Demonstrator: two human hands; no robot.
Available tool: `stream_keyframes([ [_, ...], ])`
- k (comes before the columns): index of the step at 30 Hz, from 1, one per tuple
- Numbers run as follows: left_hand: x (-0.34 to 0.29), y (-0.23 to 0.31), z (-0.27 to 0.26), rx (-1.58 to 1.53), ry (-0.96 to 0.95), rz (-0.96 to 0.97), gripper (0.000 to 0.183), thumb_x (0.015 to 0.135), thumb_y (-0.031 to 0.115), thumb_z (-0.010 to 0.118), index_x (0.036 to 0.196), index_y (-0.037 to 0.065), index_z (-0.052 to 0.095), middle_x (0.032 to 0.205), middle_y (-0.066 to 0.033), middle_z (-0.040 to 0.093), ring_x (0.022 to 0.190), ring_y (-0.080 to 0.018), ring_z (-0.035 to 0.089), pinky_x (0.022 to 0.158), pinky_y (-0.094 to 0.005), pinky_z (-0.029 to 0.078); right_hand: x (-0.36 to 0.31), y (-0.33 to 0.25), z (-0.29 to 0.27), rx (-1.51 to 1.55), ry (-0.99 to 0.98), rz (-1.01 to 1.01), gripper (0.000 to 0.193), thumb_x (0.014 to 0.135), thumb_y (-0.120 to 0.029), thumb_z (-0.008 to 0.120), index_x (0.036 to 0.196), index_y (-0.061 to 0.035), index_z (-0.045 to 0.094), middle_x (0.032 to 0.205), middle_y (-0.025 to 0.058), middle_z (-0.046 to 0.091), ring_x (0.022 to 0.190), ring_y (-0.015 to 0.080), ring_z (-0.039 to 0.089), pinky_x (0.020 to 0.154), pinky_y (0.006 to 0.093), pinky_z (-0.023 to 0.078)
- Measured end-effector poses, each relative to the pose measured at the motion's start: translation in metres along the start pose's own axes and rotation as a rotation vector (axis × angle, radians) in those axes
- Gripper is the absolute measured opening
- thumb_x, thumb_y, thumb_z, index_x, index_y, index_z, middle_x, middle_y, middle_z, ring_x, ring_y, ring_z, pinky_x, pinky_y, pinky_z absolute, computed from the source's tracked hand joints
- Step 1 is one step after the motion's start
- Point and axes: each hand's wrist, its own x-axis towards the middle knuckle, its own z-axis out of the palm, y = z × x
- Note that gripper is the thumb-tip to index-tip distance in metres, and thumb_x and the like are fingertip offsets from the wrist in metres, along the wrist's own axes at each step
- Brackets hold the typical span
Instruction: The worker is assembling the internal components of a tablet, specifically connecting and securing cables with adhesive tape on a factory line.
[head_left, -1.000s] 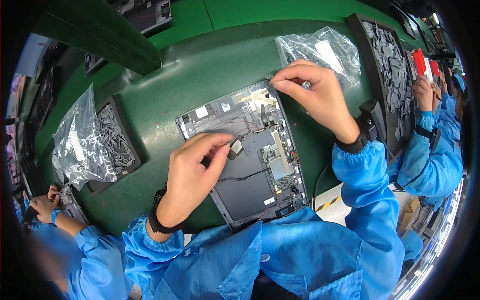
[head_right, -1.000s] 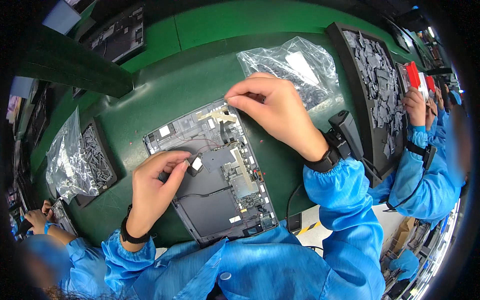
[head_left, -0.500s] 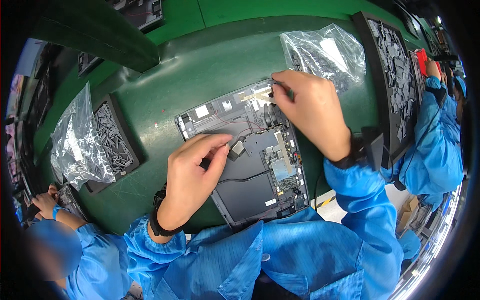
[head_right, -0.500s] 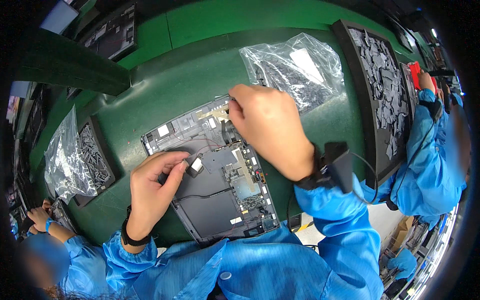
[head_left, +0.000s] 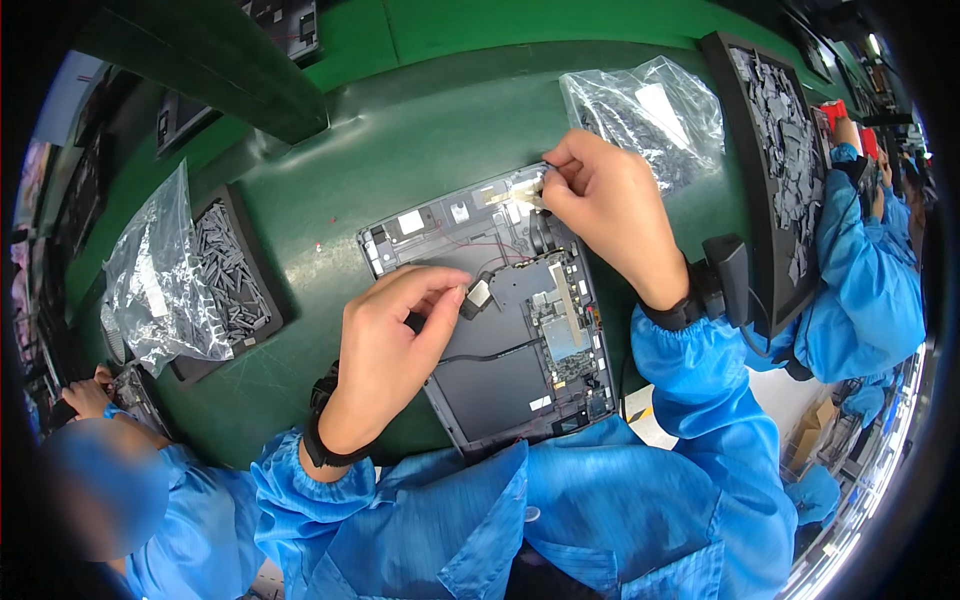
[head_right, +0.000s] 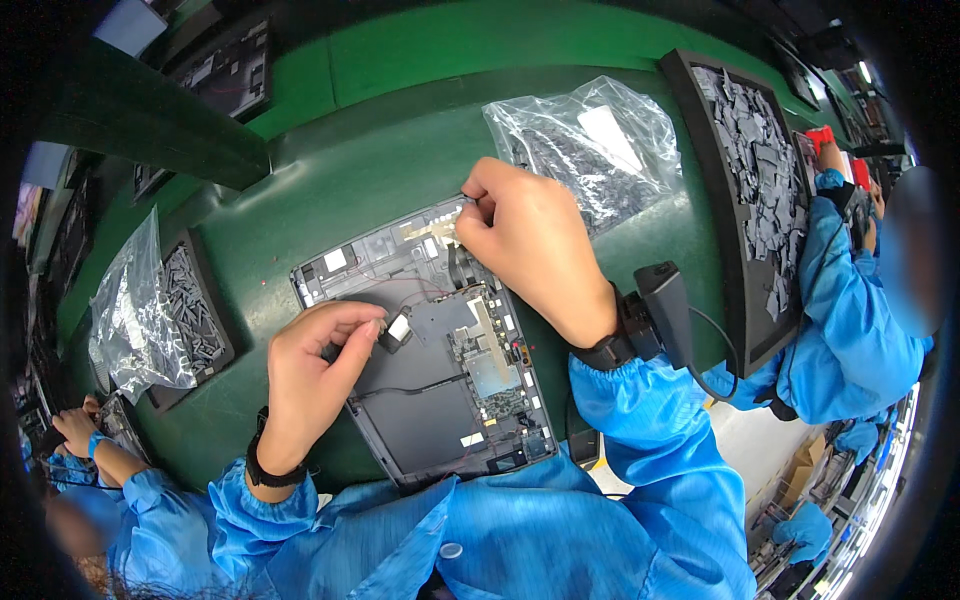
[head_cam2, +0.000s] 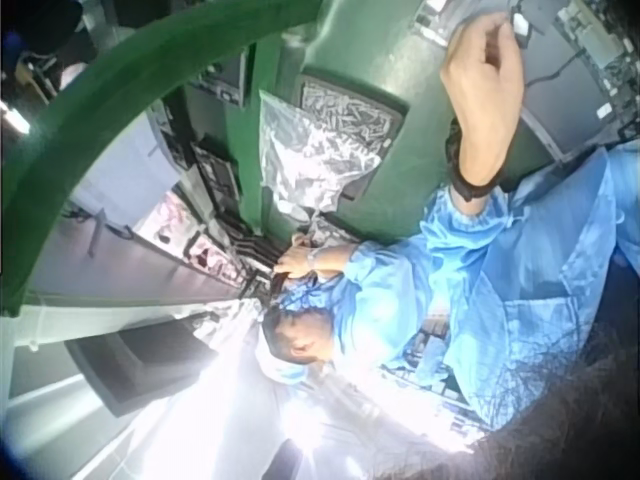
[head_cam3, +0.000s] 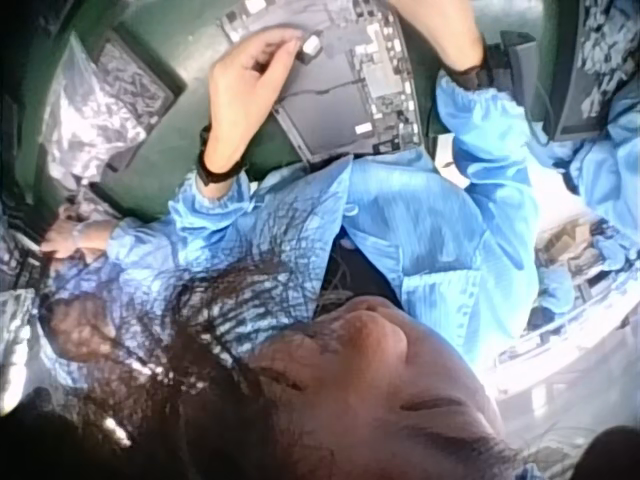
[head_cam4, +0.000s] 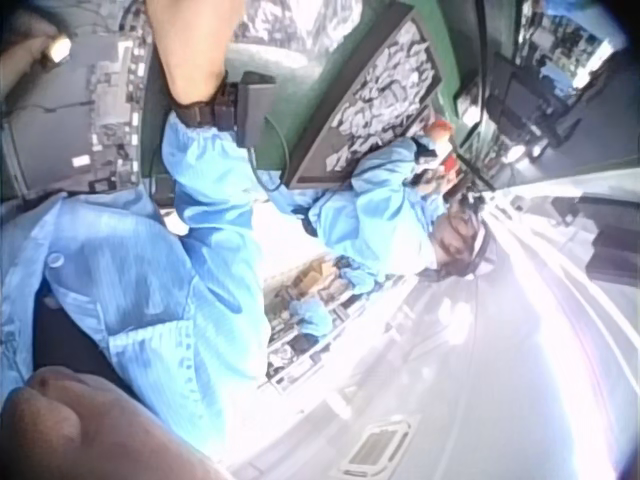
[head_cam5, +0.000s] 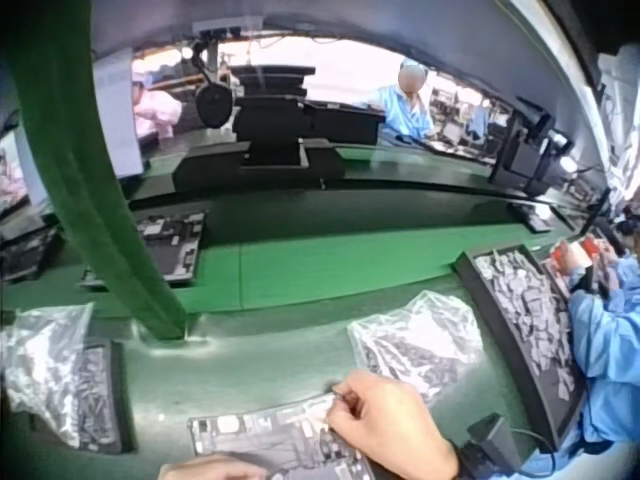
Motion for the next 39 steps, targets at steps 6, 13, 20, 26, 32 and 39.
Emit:
stream_keyframes([
  [6,-0.001,-0.009,0.001,-0.137,-0.013,-0.126,0.014,0.091,0.004,0.066,0.102,-0.003,0.071,0.089,-0.005,0.07,0.073,-0.0093,0.063,0.068,-0.0222,0.051,-0.006,-0.002,0.008,-0.079,0.096,-0.081,0.015,0.075,-0.001,0.064,0.09,0.001,0.062,0.075,0.018,0.065,0.07,0.0368,0.065,0.061,0.0429,0.051],
  [13,0.001,0.001,-0.009,-0.463,0.024,-0.039,0.013,0.09,0.003,0.068,0.102,0.0,0.072,0.102,-0.0072,0.067,0.087,-0.0113,0.06,0.075,-0.0224,0.047,-0.021,-0.025,-0.012,-0.205,0.327,-0.459,0.016,0.081,0.0,0.066,0.097,-0.0013,0.067,0.08,0.0102,0.066,0.063,0.0268,0.061,0.059,0.0349,0.05],
  [20,-0.001,0.019,-0.006,-0.594,0.047,0.099,0.015,0.087,-0.001,0.07,0.102,0.001,0.074,0.1,-0.0045,0.064,0.09,-0.0113,0.059,0.079,-0.0231,0.047,-0.047,-0.061,-0.014,0.589,-0.211,-0.03,0.01,0.083,-0.007,0.074,0.09,-0.0015,0.07,0.073,0.0025,0.063,0.057,0.0057,0.052,0.052,0.0226,0.041],
  [26,0.003,0.021,0.0,-0.532,0.082,0.197,0.017,0.086,-0.001,0.071,0.102,0.002,0.075,0.095,-0.0047,0.065,0.089,-0.0119,0.059,0.077,-0.0237,0.047,-0.047,-0.06,-0.009,0.704,-0.197,0.066,0.01,0.084,-0.008,0.075,0.089,-0.0015,0.07,0.074,0.0016,0.064,0.057,0.0031,0.049,0.052,0.0218,0.04],
  [32,0.026,0.036,-0.001,-0.33,0.11,0.29,0.017,0.088,0.0,0.068,0.104,0.0,0.073,0.099,-0.0077,0.066,0.089,-0.0132,0.06,0.078,-0.0248,0.048,-0.026,-0.052,-0.023,0.41,0.005,-0.252,0.009,0.083,-0.005,0.073,0.09,-0.002,0.069,0.076,0.0041,0.063,0.066,0.0122,0.057,0.059,0.026,0.045],
  [39,0.087,0.019,-0.007,0.284,0.001,0.337,0.017,0.089,0.005,0.064,0.102,0.001,0.072,0.095,-0.0094,0.068,0.081,-0.0161,0.063,0.072,-0.026,0.049,0.021,-0.006,-0.041,-0.417,0.102,-0.805,0.013,0.072,-0.01,0.073,0.079,-0.0072,0.062,0.083,0.0054,0.059,0.078,0.0258,0.058,0.067,0.0341,0.049],
])
